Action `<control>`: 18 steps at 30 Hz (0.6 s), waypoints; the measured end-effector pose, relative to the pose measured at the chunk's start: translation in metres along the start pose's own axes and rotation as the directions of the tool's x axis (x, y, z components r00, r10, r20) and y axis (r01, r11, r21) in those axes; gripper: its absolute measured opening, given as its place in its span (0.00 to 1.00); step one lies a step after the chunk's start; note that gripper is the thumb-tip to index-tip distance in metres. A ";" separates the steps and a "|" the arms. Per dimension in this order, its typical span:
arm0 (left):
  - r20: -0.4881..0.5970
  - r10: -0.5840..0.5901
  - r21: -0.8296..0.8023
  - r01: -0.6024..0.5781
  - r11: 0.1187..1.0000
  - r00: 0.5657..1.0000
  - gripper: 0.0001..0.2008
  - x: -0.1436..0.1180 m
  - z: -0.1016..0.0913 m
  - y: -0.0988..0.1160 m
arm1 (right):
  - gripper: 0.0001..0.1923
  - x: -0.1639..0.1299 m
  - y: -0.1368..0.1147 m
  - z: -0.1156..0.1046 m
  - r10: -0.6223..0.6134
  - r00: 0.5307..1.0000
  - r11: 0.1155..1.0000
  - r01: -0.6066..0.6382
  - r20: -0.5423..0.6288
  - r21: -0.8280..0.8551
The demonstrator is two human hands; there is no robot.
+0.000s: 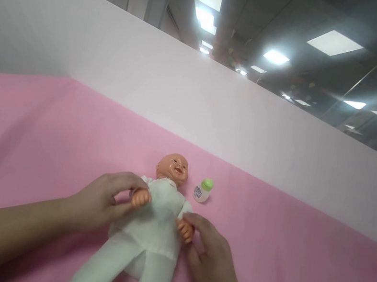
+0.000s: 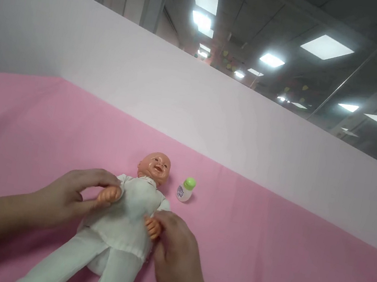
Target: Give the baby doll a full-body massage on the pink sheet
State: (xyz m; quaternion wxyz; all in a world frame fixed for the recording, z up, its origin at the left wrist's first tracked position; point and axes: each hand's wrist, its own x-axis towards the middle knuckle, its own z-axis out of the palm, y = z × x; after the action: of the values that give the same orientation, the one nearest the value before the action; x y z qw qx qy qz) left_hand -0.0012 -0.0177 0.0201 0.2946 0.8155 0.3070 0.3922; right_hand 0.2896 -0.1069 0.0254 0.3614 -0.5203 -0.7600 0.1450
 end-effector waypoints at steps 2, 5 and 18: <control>0.108 0.177 0.168 -0.193 0.967 0.978 0.15 -0.004 0.003 0.003 | 0.20 -0.001 -0.007 0.006 -0.173 0.978 0.980 0.182 0.113 -0.079; 0.198 0.280 0.299 -0.330 0.895 0.939 0.20 -0.007 0.008 0.003 | 0.23 -0.001 -0.004 0.013 -0.276 0.947 0.941 0.301 0.164 -0.157; -0.166 -0.259 0.023 0.266 0.964 0.952 0.13 0.009 -0.005 -0.002 | 0.24 0.008 0.023 -0.005 0.371 0.875 0.921 -0.306 -0.310 0.240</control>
State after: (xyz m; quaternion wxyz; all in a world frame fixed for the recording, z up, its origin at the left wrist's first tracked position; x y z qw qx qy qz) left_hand -0.0015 -0.0084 0.0257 0.2997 0.7395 0.4443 0.4074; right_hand 0.3077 -0.0905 0.0187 0.5057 -0.6276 -0.5637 0.1806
